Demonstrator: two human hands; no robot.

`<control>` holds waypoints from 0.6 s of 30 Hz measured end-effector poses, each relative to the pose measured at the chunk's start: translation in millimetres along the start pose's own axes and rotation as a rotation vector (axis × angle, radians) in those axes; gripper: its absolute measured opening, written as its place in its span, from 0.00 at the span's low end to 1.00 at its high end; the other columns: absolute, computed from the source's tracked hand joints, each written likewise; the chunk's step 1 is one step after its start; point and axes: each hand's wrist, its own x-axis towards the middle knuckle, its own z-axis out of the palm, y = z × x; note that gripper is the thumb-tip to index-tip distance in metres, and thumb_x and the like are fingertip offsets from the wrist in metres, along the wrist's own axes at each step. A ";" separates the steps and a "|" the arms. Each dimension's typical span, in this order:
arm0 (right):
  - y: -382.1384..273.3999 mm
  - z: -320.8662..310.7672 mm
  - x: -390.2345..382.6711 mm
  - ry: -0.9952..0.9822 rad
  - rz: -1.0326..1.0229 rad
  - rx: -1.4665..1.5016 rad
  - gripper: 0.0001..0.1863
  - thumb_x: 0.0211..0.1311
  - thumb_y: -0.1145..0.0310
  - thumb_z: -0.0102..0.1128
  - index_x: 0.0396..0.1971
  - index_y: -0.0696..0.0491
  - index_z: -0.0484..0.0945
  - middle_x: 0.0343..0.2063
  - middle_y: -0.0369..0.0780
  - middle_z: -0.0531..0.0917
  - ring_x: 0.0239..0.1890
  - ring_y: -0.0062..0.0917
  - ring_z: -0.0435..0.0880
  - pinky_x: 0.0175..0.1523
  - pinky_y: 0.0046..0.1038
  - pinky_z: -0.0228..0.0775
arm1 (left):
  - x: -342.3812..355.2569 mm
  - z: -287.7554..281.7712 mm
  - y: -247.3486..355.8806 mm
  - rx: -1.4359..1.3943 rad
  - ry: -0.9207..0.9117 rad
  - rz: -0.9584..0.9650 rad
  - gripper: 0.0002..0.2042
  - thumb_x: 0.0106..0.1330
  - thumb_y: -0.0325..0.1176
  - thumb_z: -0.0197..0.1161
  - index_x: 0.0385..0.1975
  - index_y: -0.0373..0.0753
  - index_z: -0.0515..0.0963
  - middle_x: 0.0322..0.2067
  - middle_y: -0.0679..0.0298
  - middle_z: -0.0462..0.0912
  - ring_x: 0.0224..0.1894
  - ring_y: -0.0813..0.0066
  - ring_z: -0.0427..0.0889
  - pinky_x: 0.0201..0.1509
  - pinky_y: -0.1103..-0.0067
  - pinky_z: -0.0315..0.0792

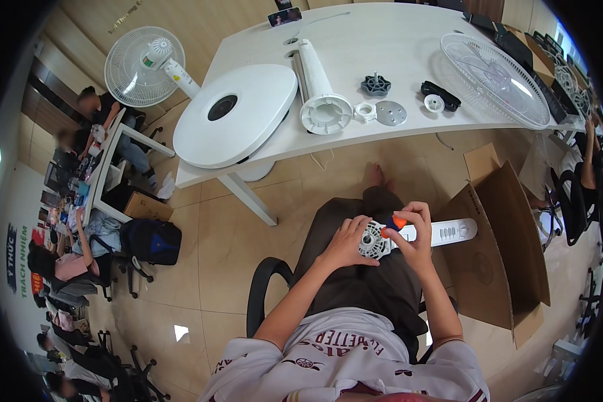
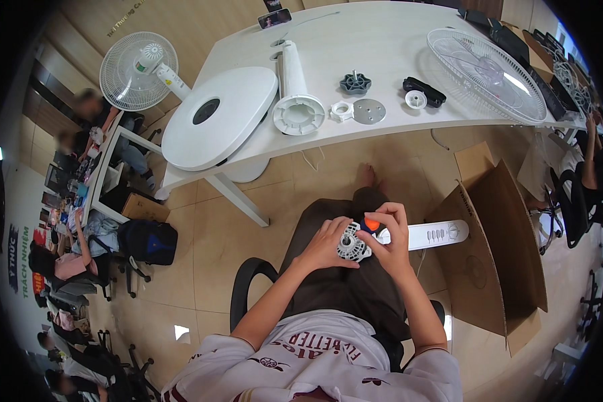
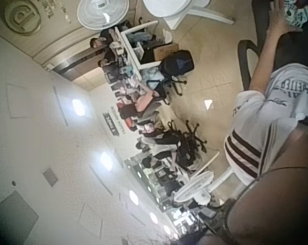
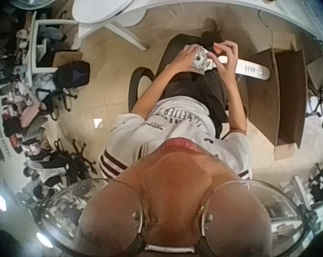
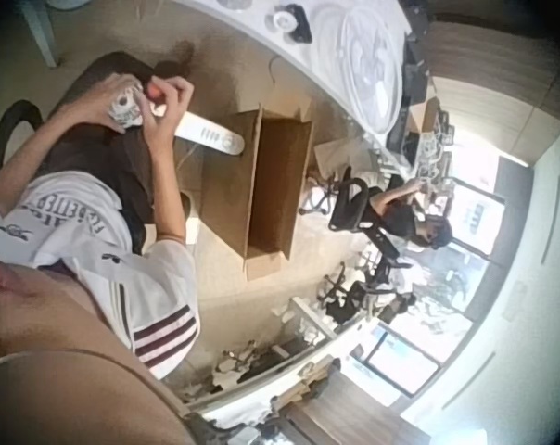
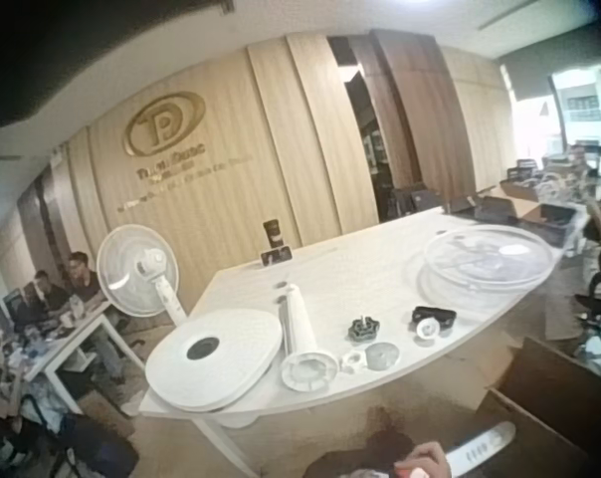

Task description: Using a screwdriver to repair or assemble the motor housing of a desk fan.

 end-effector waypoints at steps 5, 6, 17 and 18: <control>2.2 -4.7 5.4 -0.002 0.019 0.040 0.19 0.56 0.77 0.76 0.49 0.57 0.84 0.51 0.46 0.82 0.54 0.37 0.83 0.59 0.35 0.74 | 1.4 -2.1 1.4 0.011 -0.018 -0.024 0.60 0.41 0.59 0.86 0.73 0.33 0.64 0.70 0.51 0.68 0.69 0.47 0.68 0.71 0.56 0.70; 1.6 -5.1 7.4 -0.002 -0.025 0.033 0.19 0.56 0.77 0.76 0.49 0.57 0.84 0.50 0.46 0.82 0.54 0.37 0.83 0.59 0.35 0.74 | 1.3 -2.0 1.1 0.010 -0.018 -0.023 0.60 0.41 0.59 0.86 0.74 0.33 0.64 0.70 0.51 0.68 0.69 0.47 0.68 0.71 0.56 0.70; 3.1 -3.6 0.3 -0.022 0.006 0.018 0.20 0.57 0.82 0.67 0.52 0.57 0.82 0.55 0.48 0.83 0.55 0.39 0.85 0.61 0.36 0.75 | -2.6 1.0 2.8 0.007 0.013 -0.019 0.61 0.41 0.59 0.86 0.74 0.33 0.64 0.71 0.50 0.68 0.73 0.48 0.66 0.72 0.55 0.67; 2.2 -3.5 1.9 -0.012 0.003 0.012 0.20 0.57 0.82 0.67 0.51 0.57 0.82 0.55 0.48 0.83 0.55 0.38 0.84 0.61 0.35 0.75 | -2.1 -0.4 3.6 0.008 -0.010 -0.037 0.61 0.41 0.59 0.86 0.75 0.33 0.63 0.71 0.50 0.68 0.74 0.48 0.65 0.73 0.54 0.66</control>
